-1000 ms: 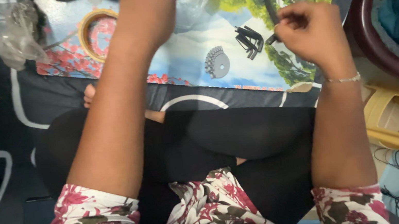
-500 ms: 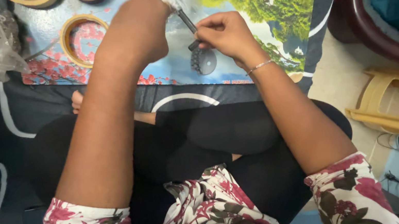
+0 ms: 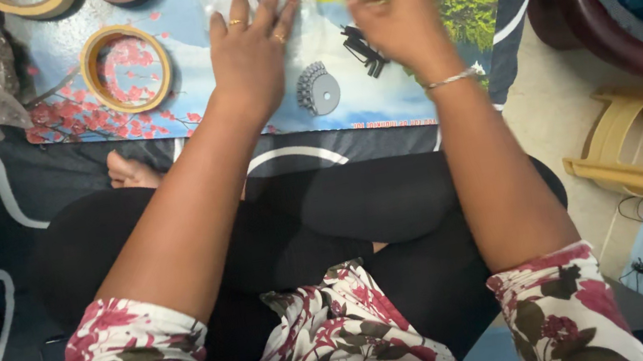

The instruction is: The person assembles a gear mechanism by hand, inserting a shaft through several gear components and using a tool to tighten or adjust the assembly.

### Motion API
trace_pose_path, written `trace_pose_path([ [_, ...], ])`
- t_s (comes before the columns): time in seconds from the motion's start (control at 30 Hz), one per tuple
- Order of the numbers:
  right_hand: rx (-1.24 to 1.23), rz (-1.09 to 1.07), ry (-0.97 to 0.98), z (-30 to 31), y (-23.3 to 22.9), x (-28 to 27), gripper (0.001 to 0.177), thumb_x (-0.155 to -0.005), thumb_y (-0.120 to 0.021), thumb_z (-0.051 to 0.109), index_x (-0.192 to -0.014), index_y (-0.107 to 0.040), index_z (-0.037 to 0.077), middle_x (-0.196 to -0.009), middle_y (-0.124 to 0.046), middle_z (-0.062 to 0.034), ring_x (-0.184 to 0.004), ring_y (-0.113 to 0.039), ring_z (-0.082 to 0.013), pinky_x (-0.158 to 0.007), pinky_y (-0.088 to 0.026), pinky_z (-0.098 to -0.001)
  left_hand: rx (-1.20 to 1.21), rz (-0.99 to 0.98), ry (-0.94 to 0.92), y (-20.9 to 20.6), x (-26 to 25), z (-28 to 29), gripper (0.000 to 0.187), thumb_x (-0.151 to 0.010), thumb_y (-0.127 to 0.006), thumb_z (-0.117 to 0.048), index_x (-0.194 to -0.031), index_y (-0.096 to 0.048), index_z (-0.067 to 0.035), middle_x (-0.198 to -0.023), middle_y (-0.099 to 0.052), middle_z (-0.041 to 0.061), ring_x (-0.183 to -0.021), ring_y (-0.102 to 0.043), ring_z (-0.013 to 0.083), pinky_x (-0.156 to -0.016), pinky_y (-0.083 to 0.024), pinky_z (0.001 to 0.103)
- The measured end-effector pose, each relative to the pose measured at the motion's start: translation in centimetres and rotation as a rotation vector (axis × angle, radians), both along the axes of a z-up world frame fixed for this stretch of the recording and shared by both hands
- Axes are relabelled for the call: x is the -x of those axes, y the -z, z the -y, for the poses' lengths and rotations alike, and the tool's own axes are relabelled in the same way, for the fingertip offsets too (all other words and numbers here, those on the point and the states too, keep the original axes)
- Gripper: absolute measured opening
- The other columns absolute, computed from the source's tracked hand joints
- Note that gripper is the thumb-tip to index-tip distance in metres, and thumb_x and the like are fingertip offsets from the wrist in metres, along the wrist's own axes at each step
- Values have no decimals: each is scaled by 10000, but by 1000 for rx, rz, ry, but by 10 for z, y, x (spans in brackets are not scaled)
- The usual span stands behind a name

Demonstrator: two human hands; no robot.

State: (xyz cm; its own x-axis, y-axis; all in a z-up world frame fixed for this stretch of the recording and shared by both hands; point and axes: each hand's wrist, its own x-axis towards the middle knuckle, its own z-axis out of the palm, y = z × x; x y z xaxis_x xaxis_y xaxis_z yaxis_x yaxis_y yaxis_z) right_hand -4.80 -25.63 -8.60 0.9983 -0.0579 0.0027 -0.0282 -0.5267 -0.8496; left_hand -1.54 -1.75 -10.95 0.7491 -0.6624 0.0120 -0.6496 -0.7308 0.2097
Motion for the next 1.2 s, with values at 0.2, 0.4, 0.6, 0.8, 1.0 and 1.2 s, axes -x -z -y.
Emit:
trace_pose_path([
  [0.2, 394, 44, -66, 34, -30, 15, 216, -896, -750, 6, -1111, -739, 14, -1016, -753, -135, -925, -756, -229, -841, -603, -332, 68, 357, -46, 19, -28, -11, 584, -860, -667, -175, -1435, -628, -274, -1524, -498, 47, -1327, -477, 330, -1052, -362, 562],
  [0.4, 498, -269, -115, 34, -19, 15, 290, -728, -807, 57, -1010, -746, 32, -900, -748, -117, -808, -732, -246, -763, -577, -348, 267, 96, -66, -24, -17, 3, 233, -905, -707, -70, -1135, -740, -84, -1211, -642, 124, -1167, -629, 331, -923, -480, 497],
  [0.6, 536, -362, -116, 33, -15, 15, 225, -736, -773, 75, -960, -773, 53, -842, -755, -96, -759, -731, -231, -751, -579, -345, 262, -441, -45, -27, 17, 22, 806, -574, -974, -321, -1187, -578, 22, -1063, -640, 201, -993, -628, 431, -777, -529, 512],
  [0.8, 464, -375, -59, 30, -16, 14, 178, -759, -803, 130, -916, -772, 51, -793, -743, -83, -712, -725, -200, -713, -573, -324, 163, -457, -90, -12, 22, 28, 844, -522, -986, -275, -1205, -588, 21, -1058, -666, 188, -1019, -649, 391, -833, -551, 464],
  [1.0, 447, -354, -87, 34, -13, 13, 218, -722, -807, 91, -933, -769, 47, -816, -750, -74, -732, -731, -173, -724, -579, -302, 382, -597, -84, -16, 4, 19, 320, -722, -933, -251, -904, -751, -60, -974, -678, 205, -968, -651, 394, -846, -517, 459],
  [1.2, 374, -437, -61, 33, -11, 15, 303, -694, -809, 66, -978, -702, 65, -806, -718, -60, -715, -707, -176, -657, -570, -321, 713, -652, -205, -25, -17, 18, 367, -987, -812, -247, -1182, -622, -1, -1005, -736, 162, -897, -758, 281, -786, -582, 377],
])
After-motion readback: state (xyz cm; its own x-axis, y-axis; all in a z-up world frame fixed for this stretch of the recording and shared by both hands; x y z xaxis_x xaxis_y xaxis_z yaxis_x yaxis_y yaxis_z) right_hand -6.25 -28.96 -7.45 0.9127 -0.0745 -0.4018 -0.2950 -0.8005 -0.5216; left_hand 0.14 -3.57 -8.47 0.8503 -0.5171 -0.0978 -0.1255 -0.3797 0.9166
